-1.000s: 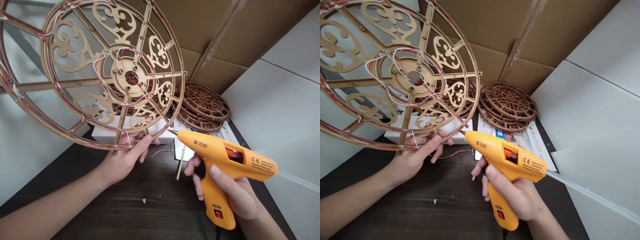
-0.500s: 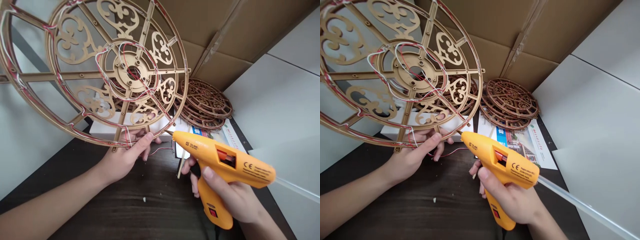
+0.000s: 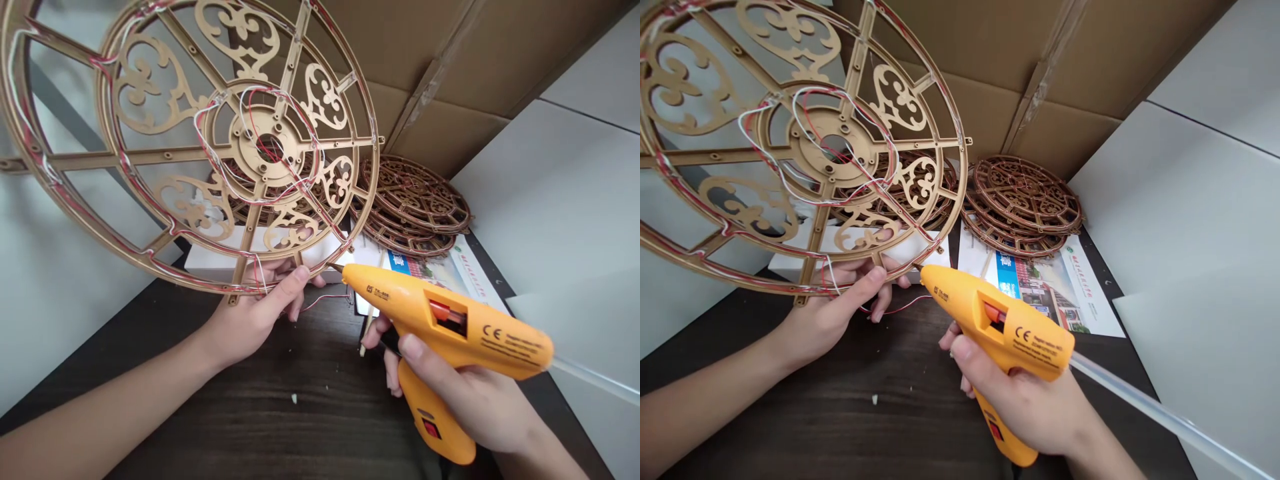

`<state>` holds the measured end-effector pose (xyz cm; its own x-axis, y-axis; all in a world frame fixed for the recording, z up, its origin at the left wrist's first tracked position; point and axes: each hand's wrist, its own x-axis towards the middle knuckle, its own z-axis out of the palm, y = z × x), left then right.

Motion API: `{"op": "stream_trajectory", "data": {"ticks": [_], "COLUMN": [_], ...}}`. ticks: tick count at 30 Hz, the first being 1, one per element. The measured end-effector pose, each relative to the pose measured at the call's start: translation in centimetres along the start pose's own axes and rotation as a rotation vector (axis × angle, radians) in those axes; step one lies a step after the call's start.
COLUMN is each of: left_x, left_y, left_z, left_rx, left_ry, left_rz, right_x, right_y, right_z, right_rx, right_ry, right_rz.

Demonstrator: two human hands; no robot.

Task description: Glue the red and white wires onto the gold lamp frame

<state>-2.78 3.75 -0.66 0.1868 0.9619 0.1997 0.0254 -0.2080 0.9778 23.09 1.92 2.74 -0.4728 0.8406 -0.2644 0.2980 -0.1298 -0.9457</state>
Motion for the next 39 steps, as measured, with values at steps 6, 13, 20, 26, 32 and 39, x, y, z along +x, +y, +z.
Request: {"op": "stream_trajectory", "data": {"ticks": [6, 13, 20, 26, 32, 39], "left_x": [0.0, -0.1, 0.0, -0.3, -0.1, -0.4], "left_y": [0.0, 0.2, 0.0, -0.2, 0.0, -0.4], "left_z": [0.1, -0.2, 0.0, -0.2, -0.2, -0.3], "left_rx": [0.002, 0.017, 0.017, 0.078, 0.059, 0.018], "left_ry": [-0.014, -0.018, -0.006, -0.013, -0.020, -0.037], "left_rz": [0.000, -0.049, -0.060, -0.123, -0.114, -0.107], "right_x": [-0.2, -0.7, -0.2, 0.1, -0.3, -0.3], "right_y": [0.0, -0.1, 1.0, 0.0, -0.7, 0.1], "right_z": [0.8, 1.8, 1.7, 1.8, 2.0, 1.9], "right_rx": [-0.049, -0.110, -0.216, -0.278, -0.223, -0.182], "right_ry": [0.083, 0.158, 0.044, 0.004, 0.128, 0.164], "right_rz": [0.033, 0.108, 0.051, -0.019, 0.087, 0.108]}}
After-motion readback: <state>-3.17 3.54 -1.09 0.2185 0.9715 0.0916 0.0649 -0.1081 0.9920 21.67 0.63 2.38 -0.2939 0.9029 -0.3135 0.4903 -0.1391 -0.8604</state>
